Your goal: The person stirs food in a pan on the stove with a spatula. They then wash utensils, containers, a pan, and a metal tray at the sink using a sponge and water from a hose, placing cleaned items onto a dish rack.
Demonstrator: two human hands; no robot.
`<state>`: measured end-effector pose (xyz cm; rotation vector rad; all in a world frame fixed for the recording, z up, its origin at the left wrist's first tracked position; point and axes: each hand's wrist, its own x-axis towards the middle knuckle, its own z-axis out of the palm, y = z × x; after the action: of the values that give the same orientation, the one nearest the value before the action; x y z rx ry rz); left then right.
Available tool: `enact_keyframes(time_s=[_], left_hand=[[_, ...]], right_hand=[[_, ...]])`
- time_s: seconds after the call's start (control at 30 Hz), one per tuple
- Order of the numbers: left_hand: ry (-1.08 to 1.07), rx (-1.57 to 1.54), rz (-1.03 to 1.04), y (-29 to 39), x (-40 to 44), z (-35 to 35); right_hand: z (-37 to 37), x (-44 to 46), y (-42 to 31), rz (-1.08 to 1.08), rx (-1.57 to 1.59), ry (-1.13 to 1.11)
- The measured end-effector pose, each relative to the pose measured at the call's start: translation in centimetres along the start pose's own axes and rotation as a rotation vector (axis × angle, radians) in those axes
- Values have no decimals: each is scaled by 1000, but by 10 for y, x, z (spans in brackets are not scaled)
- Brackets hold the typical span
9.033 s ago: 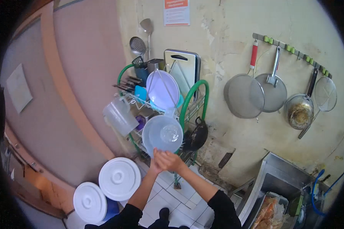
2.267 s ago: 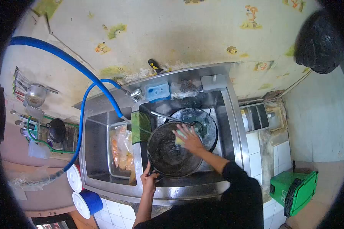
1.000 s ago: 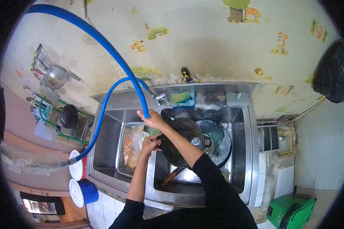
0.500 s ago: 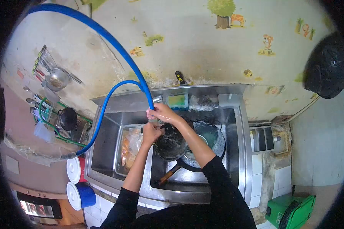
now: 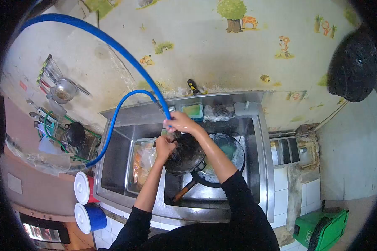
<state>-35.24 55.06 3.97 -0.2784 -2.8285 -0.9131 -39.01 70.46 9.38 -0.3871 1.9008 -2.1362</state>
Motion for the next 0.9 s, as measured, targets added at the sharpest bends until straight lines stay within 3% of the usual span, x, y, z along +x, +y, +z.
enact_keyframes(time_s=[0.03,0.1,0.13,0.2,0.23,0.27,0.3,0.33,0.37,0.47,0.57,0.63,0.67,0.73,0.77,0.83,0.9], left_hand=[[1,0,1,-10,2,7],[-212,-595,-327,-24,6,24],[-297,-634,-311,-28,8,24],[89,-508,160,-21,7,40],[-243,-278,151,-9,1,18],[-162,-79,205,5,-2,18],[-314,19,240,7,0,13],[-147,31,227,-8,2,32],[-140,1,366,12,-7,13],[-51,-38,450,-7,2,32],[-70,-85,376,-34,10,47],[-55,-181,313,-30,10,47],[-44,-174,305,-33,12,48],[55,-77,517,-46,17,50],[75,-60,497,-51,18,45],[-74,-302,176,-45,22,37],[37,-260,125,-9,17,13]], right_hand=[[0,0,-2,-1,-1,0],[-6,-4,-6,86,-144,-50],[0,-13,-17,80,-192,-94],[9,-3,10,-5,-369,-101],[18,-6,14,-110,-522,60],[24,1,29,-112,-554,131],[32,-4,27,-127,-612,301],[35,-6,26,-72,-615,318],[37,-2,31,-55,-614,336],[35,2,44,-134,-635,399],[25,-21,19,-242,-548,259],[21,-27,8,-93,-31,67],[16,-33,1,-65,-108,-31],[10,-34,2,-75,-19,-115],[9,-32,3,-78,66,-185],[-2,-27,4,-104,-94,-202],[-13,-18,3,-284,-364,50]])
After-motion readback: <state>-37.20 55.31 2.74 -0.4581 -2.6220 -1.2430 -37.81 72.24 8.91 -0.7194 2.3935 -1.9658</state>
